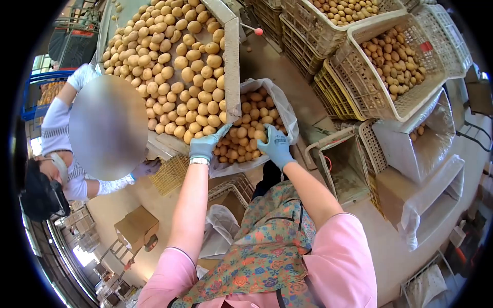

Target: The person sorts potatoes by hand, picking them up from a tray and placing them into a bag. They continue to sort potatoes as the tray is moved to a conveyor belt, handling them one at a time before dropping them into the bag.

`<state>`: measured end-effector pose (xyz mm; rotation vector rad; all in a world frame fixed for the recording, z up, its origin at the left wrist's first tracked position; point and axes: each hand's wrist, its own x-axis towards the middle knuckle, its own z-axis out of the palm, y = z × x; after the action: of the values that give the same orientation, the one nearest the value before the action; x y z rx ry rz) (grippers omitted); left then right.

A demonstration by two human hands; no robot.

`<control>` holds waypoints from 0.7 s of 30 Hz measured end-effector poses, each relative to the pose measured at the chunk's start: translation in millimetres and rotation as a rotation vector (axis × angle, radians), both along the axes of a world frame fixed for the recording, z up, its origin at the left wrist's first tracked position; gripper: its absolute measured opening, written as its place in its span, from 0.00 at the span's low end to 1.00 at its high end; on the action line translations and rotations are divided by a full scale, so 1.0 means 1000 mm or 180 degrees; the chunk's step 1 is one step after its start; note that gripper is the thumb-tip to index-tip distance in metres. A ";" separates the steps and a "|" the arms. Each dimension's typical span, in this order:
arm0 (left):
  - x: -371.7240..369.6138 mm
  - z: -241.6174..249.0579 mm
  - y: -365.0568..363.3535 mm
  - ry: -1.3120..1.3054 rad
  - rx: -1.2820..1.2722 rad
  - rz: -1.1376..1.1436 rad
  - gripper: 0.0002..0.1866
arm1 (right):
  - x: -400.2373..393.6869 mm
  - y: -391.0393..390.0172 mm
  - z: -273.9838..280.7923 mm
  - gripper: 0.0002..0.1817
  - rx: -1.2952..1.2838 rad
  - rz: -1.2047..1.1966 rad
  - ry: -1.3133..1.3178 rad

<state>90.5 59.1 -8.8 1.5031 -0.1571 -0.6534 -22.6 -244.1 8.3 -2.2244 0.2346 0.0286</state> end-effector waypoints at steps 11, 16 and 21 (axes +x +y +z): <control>0.011 0.114 -0.065 0.3552 -0.3492 0.3307 0.40 | -0.076 0.001 0.262 0.32 0.4108 -0.0545 0.0455; 0.018 0.105 -0.058 0.4012 -0.3538 0.3607 0.39 | -0.090 0.006 0.329 0.37 0.5370 -0.0646 0.0545; 0.024 0.059 -0.044 0.4235 -0.3800 0.3700 0.41 | -0.105 0.014 0.351 0.46 0.1125 -0.0038 -0.0787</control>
<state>114.5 15.0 50.4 -0.2860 1.0897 -0.3129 -127.8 -229.9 359.3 -1.8530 0.0973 -0.1962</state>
